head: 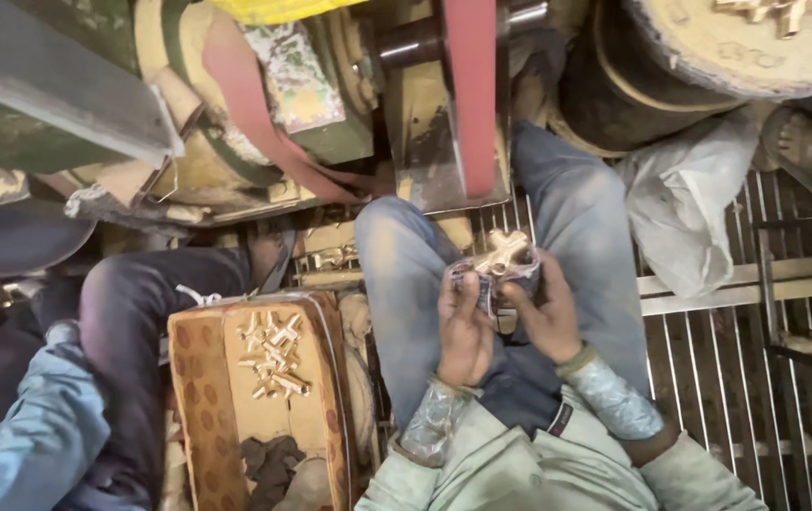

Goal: The person sits on the floor and repeatedly rubs small brass-colored metal parts against a moving red belt sander. They handle the parts one at a time, turning them over to polish different sides, and place finished pieces into a wooden tray.

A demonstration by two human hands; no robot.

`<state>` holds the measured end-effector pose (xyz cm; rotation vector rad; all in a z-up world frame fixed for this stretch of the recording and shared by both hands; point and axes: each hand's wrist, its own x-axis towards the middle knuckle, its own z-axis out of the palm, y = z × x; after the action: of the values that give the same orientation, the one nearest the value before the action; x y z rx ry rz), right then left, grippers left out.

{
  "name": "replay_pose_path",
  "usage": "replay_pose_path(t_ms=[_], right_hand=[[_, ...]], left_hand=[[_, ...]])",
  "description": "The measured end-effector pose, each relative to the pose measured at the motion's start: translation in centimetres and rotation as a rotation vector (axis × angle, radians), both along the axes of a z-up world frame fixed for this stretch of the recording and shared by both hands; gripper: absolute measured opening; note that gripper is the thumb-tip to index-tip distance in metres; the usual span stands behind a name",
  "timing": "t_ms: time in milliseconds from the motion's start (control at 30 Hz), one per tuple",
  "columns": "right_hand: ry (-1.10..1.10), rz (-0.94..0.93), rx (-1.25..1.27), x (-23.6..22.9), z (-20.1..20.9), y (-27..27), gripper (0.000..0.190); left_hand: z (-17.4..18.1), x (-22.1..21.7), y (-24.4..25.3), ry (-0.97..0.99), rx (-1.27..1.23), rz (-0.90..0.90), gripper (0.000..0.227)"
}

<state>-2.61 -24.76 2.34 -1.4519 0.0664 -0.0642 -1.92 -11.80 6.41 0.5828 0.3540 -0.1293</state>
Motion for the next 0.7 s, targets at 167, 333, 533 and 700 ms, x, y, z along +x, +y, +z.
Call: replay_pose_path(t_ms=[167,333,533,700], right_hand=[[0.000,0.008,-0.245,0.4,2.9,-0.2,0.053],[-0.007,-0.027,-0.264,0.1,3.8,0.2,0.054],[0.119,-0.141,-0.087,1.4,1.0,0.2,0.039],[0.380,-0.112,0.316,6.0,0.7,-6.3,0.027]], left_hand=[[-0.1,-0.5,0.1,0.088,-0.037,-0.033,0.024],[-0.6,-0.1,-0.2,0.104,0.024,-0.025,0.026],[-2.0,-0.4,-1.1,-0.020,0.553,-0.147,0.031],[-3.7,1.7,4.5,-0.288,1.129,-0.550,0.031]])
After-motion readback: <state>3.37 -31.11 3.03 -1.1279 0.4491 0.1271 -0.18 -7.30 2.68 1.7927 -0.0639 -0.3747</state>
